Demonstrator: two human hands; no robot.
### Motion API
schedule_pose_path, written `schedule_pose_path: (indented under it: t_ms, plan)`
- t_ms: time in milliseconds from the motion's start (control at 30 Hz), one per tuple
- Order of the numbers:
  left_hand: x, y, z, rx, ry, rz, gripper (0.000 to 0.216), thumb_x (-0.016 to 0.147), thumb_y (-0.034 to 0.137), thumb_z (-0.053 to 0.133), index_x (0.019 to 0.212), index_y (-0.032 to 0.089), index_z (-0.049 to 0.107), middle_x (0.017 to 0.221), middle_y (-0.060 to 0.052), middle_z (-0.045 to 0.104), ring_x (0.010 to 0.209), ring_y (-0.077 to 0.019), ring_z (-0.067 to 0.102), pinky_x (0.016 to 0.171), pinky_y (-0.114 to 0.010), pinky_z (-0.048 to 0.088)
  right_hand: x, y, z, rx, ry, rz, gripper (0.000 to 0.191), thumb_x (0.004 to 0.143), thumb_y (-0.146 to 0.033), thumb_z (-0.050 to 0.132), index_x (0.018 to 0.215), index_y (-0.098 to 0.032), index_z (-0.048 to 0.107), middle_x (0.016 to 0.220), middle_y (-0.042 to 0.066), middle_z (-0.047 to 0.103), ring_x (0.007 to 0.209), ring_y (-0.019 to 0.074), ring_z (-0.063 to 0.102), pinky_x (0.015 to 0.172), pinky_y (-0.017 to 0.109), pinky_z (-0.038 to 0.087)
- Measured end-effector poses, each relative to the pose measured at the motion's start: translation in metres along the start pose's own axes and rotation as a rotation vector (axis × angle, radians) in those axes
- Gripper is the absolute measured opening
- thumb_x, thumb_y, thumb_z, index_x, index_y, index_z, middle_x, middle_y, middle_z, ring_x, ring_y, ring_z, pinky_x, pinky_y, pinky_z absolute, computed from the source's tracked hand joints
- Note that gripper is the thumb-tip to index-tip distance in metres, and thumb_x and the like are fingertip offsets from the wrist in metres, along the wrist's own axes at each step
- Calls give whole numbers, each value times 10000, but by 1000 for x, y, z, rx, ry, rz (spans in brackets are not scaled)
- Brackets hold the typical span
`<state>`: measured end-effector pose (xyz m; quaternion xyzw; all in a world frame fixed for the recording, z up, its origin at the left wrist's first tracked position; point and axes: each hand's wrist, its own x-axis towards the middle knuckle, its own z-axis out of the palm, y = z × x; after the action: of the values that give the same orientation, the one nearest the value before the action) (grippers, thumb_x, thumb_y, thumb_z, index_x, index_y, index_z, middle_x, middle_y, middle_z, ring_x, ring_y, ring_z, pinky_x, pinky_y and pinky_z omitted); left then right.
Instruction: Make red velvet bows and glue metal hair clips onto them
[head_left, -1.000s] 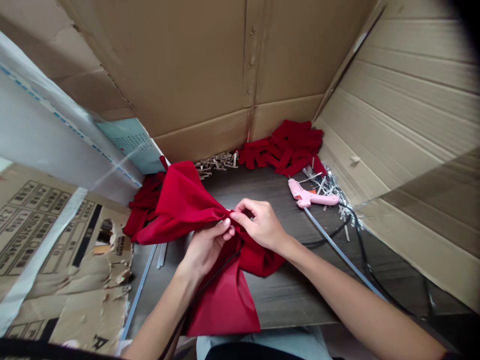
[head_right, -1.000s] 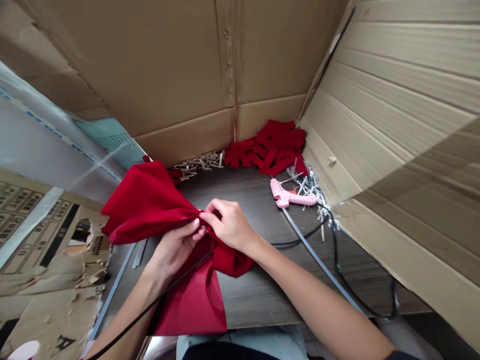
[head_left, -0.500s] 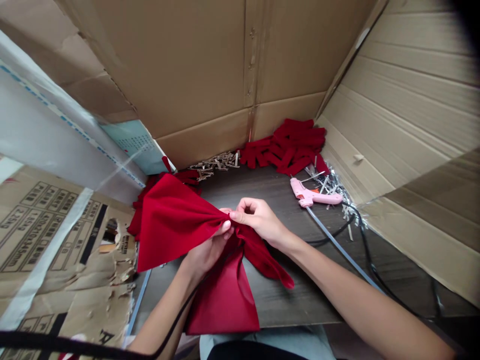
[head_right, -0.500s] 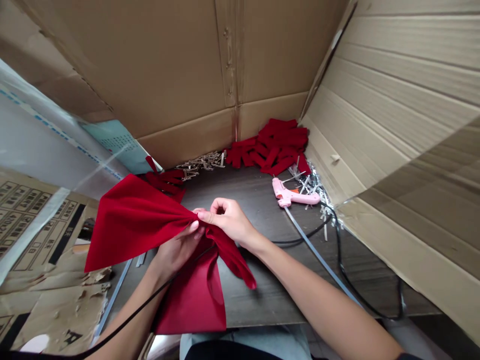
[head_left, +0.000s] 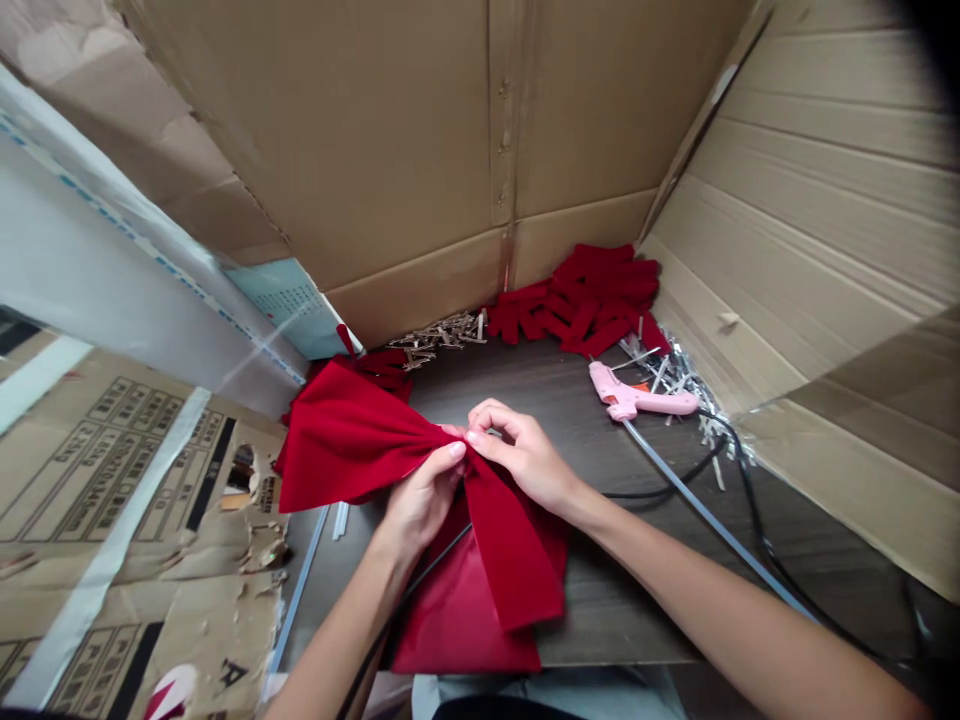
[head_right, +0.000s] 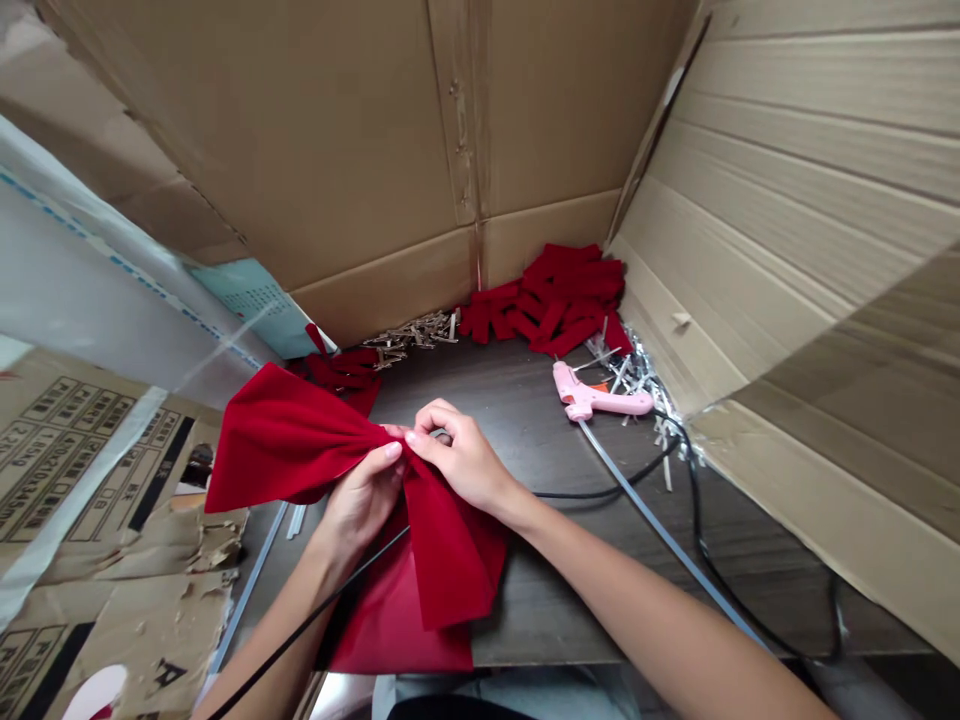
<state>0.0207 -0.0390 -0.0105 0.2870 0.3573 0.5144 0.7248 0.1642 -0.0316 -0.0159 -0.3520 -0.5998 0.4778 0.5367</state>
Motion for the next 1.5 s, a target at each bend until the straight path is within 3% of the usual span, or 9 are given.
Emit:
schedule_pose_path:
  t_ms: [67, 167, 300, 533, 633, 1000, 1100, 1233, 1500]
  plan:
    - [-1, 5, 2, 32, -2, 28, 172, 636, 153, 761, 766, 155, 648, 733, 30, 652, 678, -82, 581, 676, -186, 465, 0, -3, -3, 48, -59, 16, 138, 834, -312, 600, 831, -188, 541, 874, 21, 554, 792, 151, 529, 704, 271, 418]
    - [-6, 15, 6, 112, -14, 86, 203, 653, 135, 735, 829, 173, 642, 766, 18, 681, 717, -99, 601, 690, -197, 471, 1, -7, -10, 41, -171, 56, 320, 762, -300, 687, 1015, -190, 524, 925, 18, 587, 771, 144, 538, 684, 267, 431]
    - [-6, 29, 15, 180, -35, 40, 244, 636, 95, 741, 842, 167, 633, 749, 6, 690, 714, -113, 611, 698, -217, 484, 5, -14, -17, -42, -254, 68, 270, 728, -342, 719, 840, -171, 543, 791, -10, 574, 713, 137, 517, 652, 258, 410]
    - [22, 32, 47, -1, -36, -124, 132, 599, 60, 748, 616, 116, 629, 589, 25, 580, 504, -32, 450, 498, -149, 399, 3, -23, -18, -206, 180, -60, 264, 745, -311, 689, 749, -202, 448, 723, -25, 550, 645, 128, 499, 613, 251, 395]
    - [27, 26, 50, -17, -71, -118, 144, 612, 79, 762, 629, 128, 628, 597, 38, 561, 509, -31, 454, 479, -146, 385, 2, -21, -22, -286, 226, -76, 321, 739, -309, 687, 711, -214, 382, 665, -51, 472, 601, 113, 434, 579, 241, 357]
    - [25, 10, 28, 187, 102, 210, 198, 616, 190, 810, 712, 129, 648, 671, 3, 648, 614, -90, 589, 611, -194, 452, -1, -9, -15, 193, -234, 376, 191, 801, -334, 638, 902, -178, 591, 822, -10, 643, 783, 161, 591, 760, 292, 464]
    - [25, 4, 25, 234, 117, 222, 203, 621, 227, 808, 712, 138, 650, 661, -1, 650, 619, -124, 608, 631, -238, 461, -1, -8, -24, 124, -351, 480, 222, 832, -387, 609, 857, -168, 633, 759, 2, 654, 752, 175, 607, 729, 310, 483]
    - [24, -2, 20, 359, 143, 268, 206, 610, 252, 817, 715, 131, 688, 666, -8, 662, 612, -120, 586, 621, -233, 442, 7, -4, -39, -83, -131, 297, 263, 772, -425, 686, 826, -171, 644, 788, 11, 646, 716, 146, 575, 651, 266, 464]
    - [19, -14, 19, 584, 18, 285, 230, 685, 301, 772, 850, 142, 748, 813, -65, 734, 740, -186, 650, 706, -270, 485, 14, 8, -30, 103, 134, 291, 357, 704, -450, 747, 605, -148, 584, 527, -36, 498, 482, 83, 416, 466, 232, 310]
